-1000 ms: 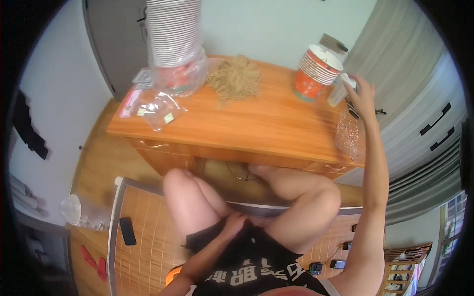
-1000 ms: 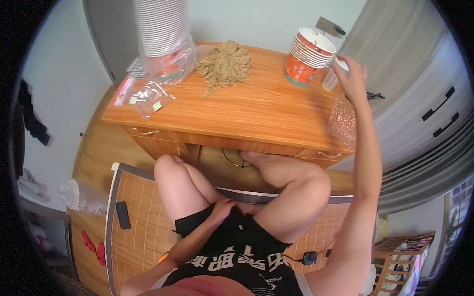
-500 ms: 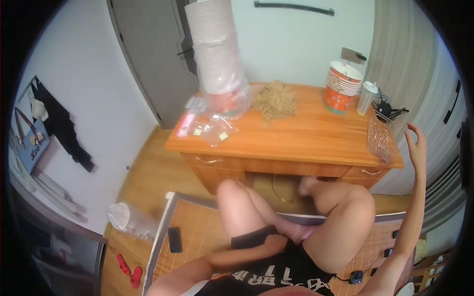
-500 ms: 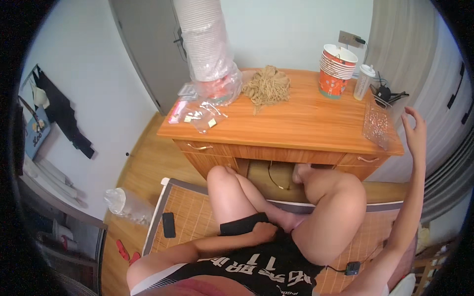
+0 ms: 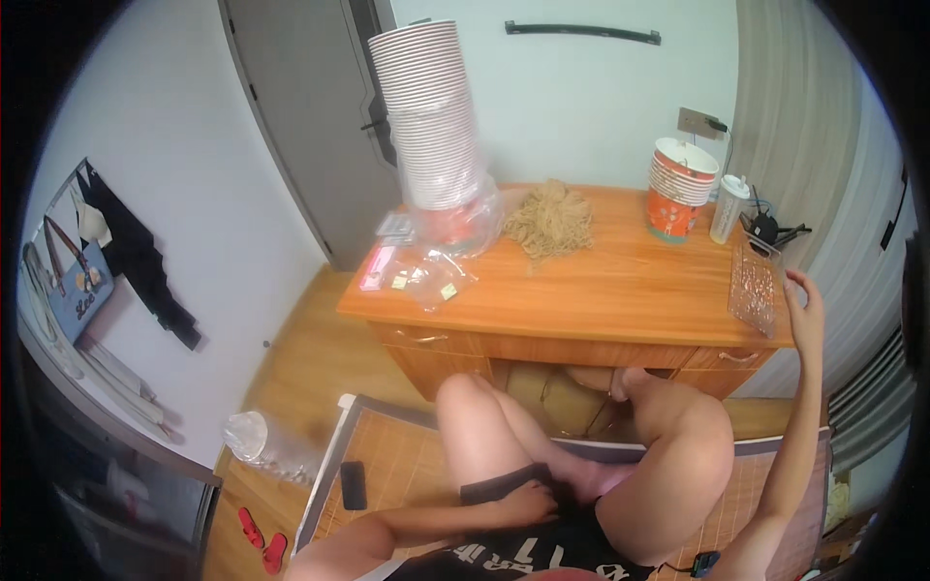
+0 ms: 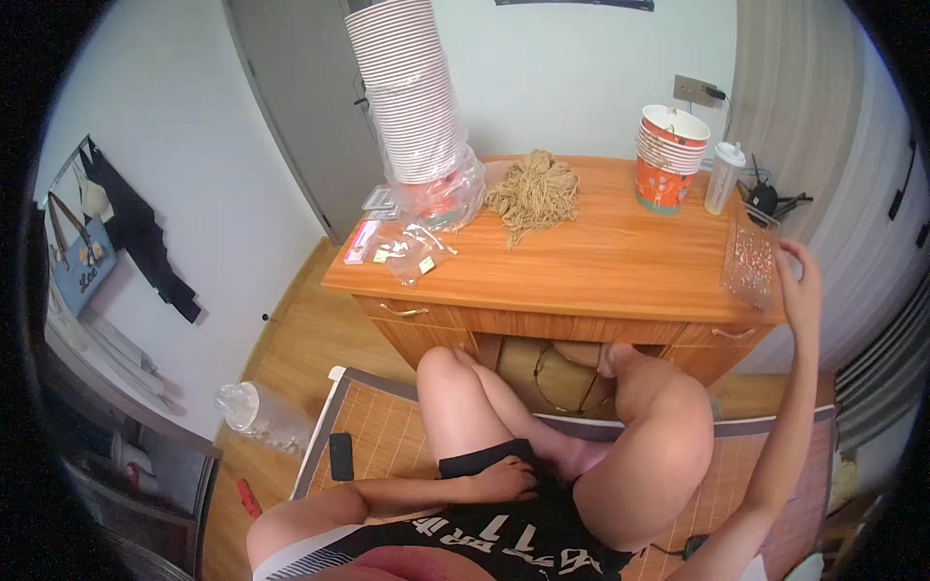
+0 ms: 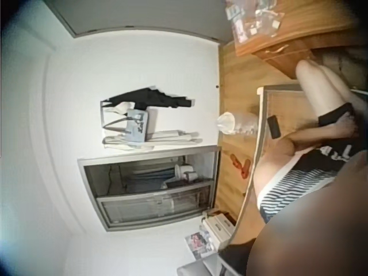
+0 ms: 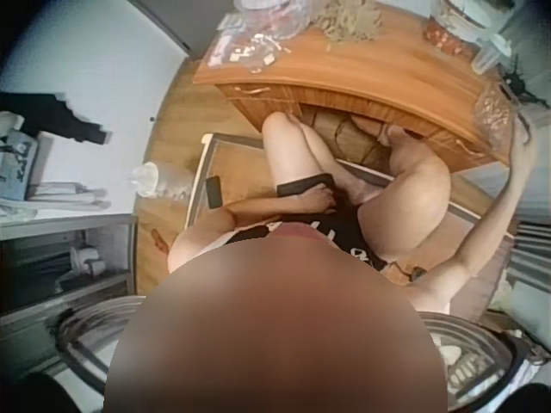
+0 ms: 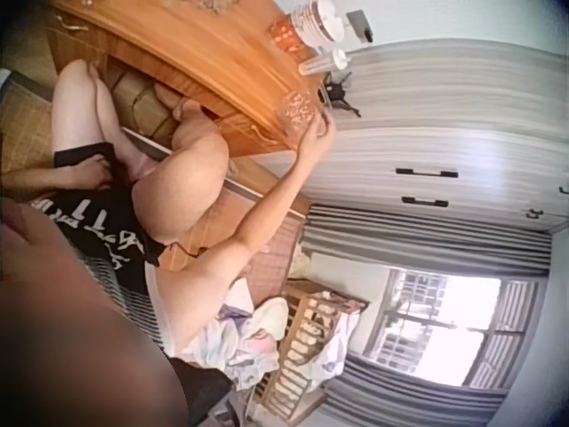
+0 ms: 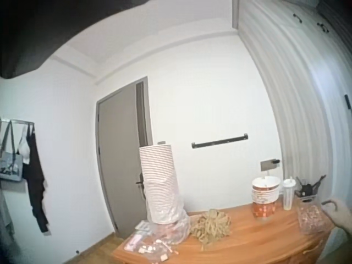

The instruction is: Preparing paper bowls by placing rubber bands around their rims.

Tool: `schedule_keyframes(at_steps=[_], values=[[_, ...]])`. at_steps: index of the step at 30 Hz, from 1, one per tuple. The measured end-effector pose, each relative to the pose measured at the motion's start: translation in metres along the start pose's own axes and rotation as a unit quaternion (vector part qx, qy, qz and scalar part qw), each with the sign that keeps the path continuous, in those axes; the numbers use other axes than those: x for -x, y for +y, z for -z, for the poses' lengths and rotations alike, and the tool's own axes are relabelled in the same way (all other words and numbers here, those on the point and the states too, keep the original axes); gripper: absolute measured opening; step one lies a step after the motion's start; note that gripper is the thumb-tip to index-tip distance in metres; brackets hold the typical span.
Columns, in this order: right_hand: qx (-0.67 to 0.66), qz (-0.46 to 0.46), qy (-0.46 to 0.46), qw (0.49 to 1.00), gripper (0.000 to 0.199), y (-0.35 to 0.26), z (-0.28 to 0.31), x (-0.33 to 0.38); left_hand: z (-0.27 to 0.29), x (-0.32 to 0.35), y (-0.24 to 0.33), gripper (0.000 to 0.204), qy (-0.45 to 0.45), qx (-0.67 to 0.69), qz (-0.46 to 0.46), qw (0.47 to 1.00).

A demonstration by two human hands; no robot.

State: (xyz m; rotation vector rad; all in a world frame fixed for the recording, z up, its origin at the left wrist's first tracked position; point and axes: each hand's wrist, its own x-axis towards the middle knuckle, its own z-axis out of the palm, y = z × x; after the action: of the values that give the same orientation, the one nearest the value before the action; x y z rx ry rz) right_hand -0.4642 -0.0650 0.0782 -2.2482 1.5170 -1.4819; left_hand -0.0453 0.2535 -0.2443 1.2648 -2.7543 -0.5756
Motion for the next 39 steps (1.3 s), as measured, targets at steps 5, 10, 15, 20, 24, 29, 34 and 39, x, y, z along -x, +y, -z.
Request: schedule_keyframes(at_steps=[5, 10, 15, 20, 24, 29, 34, 39], values=[[-0.044, 0.038, 0.005, 0.998, 0.023, -0.040, -0.049, -0.013, 0.170, 0.031, -0.044, 0.045, -0.017, 0.199, -0.040, 0.979], [-0.093, 0.087, -0.056, 0.990, 0.022, -0.078, -0.138, -0.023, 0.462, 0.065, -0.098, 0.018, 0.529, -0.073, 0.059, 0.843], [-0.199, -0.005, -0.147, 0.969, 0.024, -0.042, -0.271, 0.023, 0.691, 0.044, -0.165, 0.036, 0.658, -0.334, 0.123, 0.664], [-0.128, 0.020, -0.215, 0.968, 0.027, -0.047, -0.259, 0.026, 0.761, 0.021, -0.210, 0.043, 0.474, -0.293, 0.257, 0.789], [-0.107, 0.076, -0.219, 0.967, 0.028, -0.041, -0.254, 0.030, 0.783, 0.010, -0.210, 0.039, 0.419, -0.332, 0.300, 0.790], [-0.153, 0.068, -0.264, 0.950, 0.024, -0.041, -0.239, 0.028, 0.784, 0.000, -0.225, 0.038, 0.446, -0.363, 0.301, 0.761], [-0.147, 0.063, -0.272, 0.949, 0.021, -0.038, -0.227, 0.031, 0.788, -0.010, -0.231, 0.038, 0.497, -0.390, 0.282, 0.722], [-0.178, 0.029, -0.276, 0.944, 0.017, -0.035, -0.228, 0.031, 0.793, -0.011, -0.223, 0.038, 0.580, -0.364, 0.295, 0.666]])
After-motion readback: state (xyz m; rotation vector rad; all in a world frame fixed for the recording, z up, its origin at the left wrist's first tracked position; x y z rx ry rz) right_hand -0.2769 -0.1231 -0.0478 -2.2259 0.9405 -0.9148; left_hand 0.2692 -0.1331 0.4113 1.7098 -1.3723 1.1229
